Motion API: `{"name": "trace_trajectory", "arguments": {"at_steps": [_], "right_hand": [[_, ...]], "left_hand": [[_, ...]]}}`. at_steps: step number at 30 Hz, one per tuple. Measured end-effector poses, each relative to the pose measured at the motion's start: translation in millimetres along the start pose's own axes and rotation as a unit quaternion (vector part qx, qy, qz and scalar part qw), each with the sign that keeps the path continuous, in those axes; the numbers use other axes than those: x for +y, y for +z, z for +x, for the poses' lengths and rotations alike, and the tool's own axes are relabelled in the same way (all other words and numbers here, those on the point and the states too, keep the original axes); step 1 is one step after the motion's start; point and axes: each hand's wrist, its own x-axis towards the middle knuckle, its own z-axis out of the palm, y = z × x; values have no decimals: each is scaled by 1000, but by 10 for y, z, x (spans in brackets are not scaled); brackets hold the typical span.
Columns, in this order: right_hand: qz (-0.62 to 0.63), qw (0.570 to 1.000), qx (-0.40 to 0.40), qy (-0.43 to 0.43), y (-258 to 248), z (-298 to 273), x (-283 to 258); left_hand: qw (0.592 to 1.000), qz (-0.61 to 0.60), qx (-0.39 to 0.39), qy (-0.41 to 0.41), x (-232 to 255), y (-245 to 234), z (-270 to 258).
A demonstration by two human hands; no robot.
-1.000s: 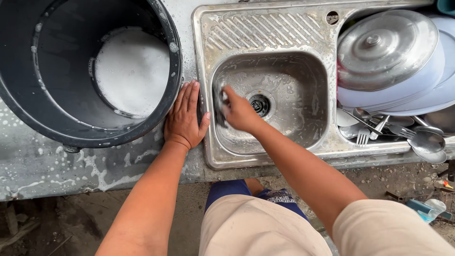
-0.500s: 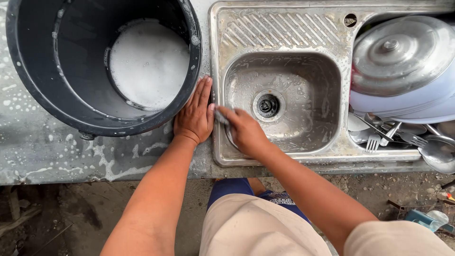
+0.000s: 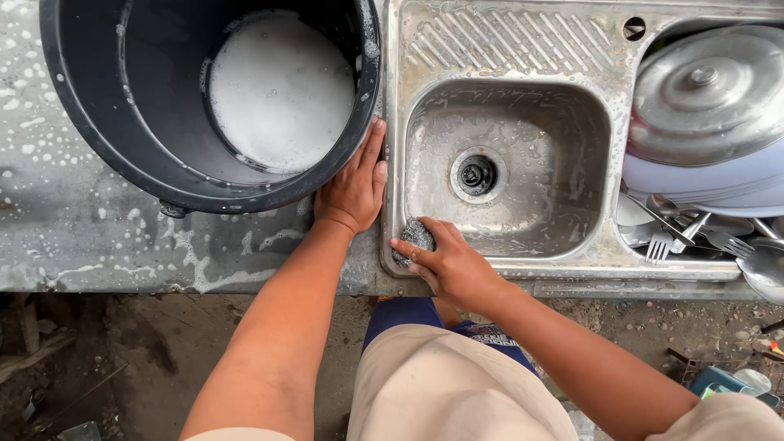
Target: Cleaning an outdoor kitchen counter and sink with soapy water and a scrub.
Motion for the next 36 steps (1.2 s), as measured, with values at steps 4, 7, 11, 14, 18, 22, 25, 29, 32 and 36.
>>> {"name": "trace_trajectory", "arguments": {"at_steps": [4,7,11,14,18,22,25,29,32,36], "right_hand": [[18,1000,-16,10,3,77,3],[60,998,-3,22,0,14,43],[57,997,23,-43,7,-102,58],[28,996,61,-60,122,13,6],[55,992,113,29,224,122,-50],[38,991,121,-41,29,-179,80],[13,998,46,-52,-293,-473,231],[-47,998,11,-45,-369,-743,430],[-40,998,12,-53,-209,-613,352],[-13,996,39,-81,67,-204,-89]], "left_hand": [[1000,-3,-1,-1,14,7,9],[1000,1,3,-6,2,11,20],[999,32,-4,-24,34,-5,-20],[999,45,-6,-26,25,-27,4],[999,8,-14,-28,13,9,7],[1000,-8,-12,-14,4,26,-9],[1000,2,-4,-2,-3,17,-3],[1000,3,-7,-4,16,1,18],[1000,3,-10,-11,14,-9,-15],[1000,-19,-8,-3,22,-18,-5]]}}
